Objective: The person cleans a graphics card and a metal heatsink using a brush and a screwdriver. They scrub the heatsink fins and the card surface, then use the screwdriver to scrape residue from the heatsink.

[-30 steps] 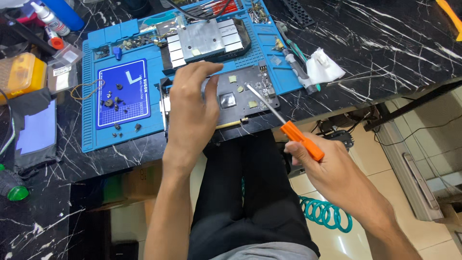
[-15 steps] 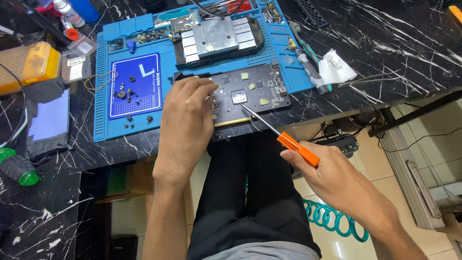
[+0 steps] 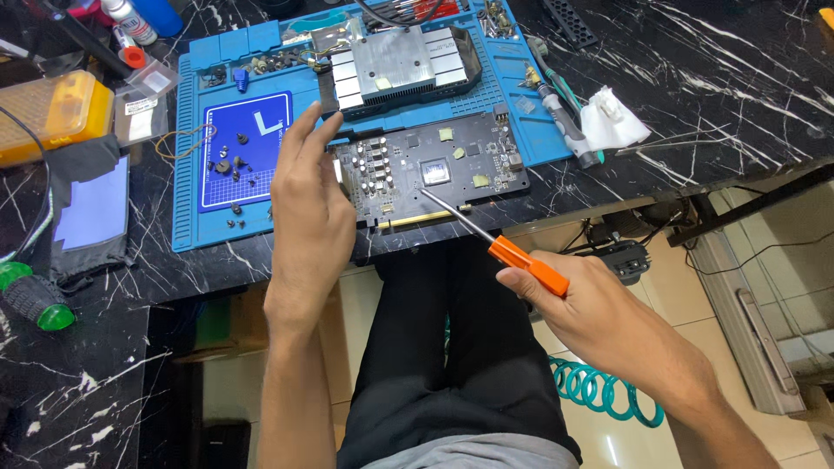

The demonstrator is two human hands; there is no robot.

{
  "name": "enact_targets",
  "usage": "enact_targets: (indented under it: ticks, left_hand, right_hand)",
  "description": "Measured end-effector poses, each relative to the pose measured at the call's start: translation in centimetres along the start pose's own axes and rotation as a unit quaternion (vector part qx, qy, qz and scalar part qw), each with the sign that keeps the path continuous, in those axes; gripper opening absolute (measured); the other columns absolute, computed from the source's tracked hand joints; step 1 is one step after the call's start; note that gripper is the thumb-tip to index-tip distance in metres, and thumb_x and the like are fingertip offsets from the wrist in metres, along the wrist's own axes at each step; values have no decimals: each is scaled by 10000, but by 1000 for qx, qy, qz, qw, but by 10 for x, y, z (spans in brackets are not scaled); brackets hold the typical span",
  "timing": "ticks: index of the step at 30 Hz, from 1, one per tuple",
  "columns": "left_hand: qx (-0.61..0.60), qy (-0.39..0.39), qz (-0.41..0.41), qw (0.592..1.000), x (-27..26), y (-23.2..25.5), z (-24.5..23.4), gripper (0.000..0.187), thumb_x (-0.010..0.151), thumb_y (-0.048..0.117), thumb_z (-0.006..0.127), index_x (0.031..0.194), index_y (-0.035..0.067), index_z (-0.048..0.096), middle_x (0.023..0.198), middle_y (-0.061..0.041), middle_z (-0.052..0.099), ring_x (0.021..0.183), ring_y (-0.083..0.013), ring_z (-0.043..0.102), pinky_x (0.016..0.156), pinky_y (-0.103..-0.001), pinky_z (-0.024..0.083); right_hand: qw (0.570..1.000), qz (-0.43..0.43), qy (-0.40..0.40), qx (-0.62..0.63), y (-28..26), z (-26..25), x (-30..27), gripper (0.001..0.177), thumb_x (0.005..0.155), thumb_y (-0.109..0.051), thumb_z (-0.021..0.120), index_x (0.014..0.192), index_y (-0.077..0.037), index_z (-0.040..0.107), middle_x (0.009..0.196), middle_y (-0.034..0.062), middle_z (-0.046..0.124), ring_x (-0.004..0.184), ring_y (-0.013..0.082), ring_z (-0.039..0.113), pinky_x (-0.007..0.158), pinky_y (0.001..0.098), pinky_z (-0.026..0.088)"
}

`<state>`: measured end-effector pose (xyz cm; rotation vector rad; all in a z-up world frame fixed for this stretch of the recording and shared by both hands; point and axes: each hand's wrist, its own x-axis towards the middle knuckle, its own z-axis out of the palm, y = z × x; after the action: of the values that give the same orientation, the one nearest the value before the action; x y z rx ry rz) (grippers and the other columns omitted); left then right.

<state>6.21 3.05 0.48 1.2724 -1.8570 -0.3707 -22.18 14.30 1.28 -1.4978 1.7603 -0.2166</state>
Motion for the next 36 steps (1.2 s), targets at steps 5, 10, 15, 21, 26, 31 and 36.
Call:
enact_targets:
  ticks: [5,10,15,21,26,31,36]
  left_hand:
    - [-39,0,-23,999,0,-14,2,498,1194,-17,361,1662,-1,532,1768,-276,457,1681,-458,398,1417,-590,350]
    - [-104,14,-54,993,2,-22,4,545,1159,-38,362,1664,41,551,1809,-244,430,1724,-407,354,1438,-536,314]
    - [-98,9,-39,994,1,-27,5,533,1168,-27,350,1655,42,554,1788,-237,474,1709,-414,391,1430,-566,333]
    - [-128,11,-67,990,0,-27,2,494,1190,13,374,1627,67,596,1784,-193,502,1718,-376,387,1430,-527,330]
    - [-131,0,-83,988,-2,-23,2,550,1150,-22,359,1635,78,598,1798,-187,489,1730,-371,357,1428,-548,307]
    - [-114,-4,-82,990,-3,-21,4,516,1176,30,368,1633,67,607,1787,-184,513,1728,-371,356,1424,-544,279]
    - [-59,-5,-44,997,-4,-27,10,522,1161,-9,400,1640,52,600,1770,-208,526,1729,-428,321,1422,-601,245]
  right_hand:
    - [999,-37,-15,3,-6,3,2,672,1190,-657,557,783,-127,486,736,-8,423,673,170,368,683,380,353]
    - [999,-50,-18,4,-10,3,6,663,1190,-651,590,784,-137,486,732,-11,408,690,175,355,678,391,342]
    - [999,-48,-15,-9,-17,2,8,649,1186,-654,591,797,-142,503,748,-17,432,706,177,369,689,399,357]
    - [999,-46,-12,5,-23,3,5,649,1202,-607,604,784,-121,506,755,2,492,706,188,417,715,392,368]
    - [997,-59,-47,2,-28,4,4,639,1196,-641,584,806,-144,496,754,-17,470,701,172,403,702,385,351]
    - [998,-60,-30,5,-28,1,3,620,1203,-579,607,785,-122,567,744,-2,533,696,178,453,720,400,386]
    - [1000,-26,10,6,-13,-9,6,595,1190,-568,616,803,-116,605,725,3,554,718,176,445,717,384,400]
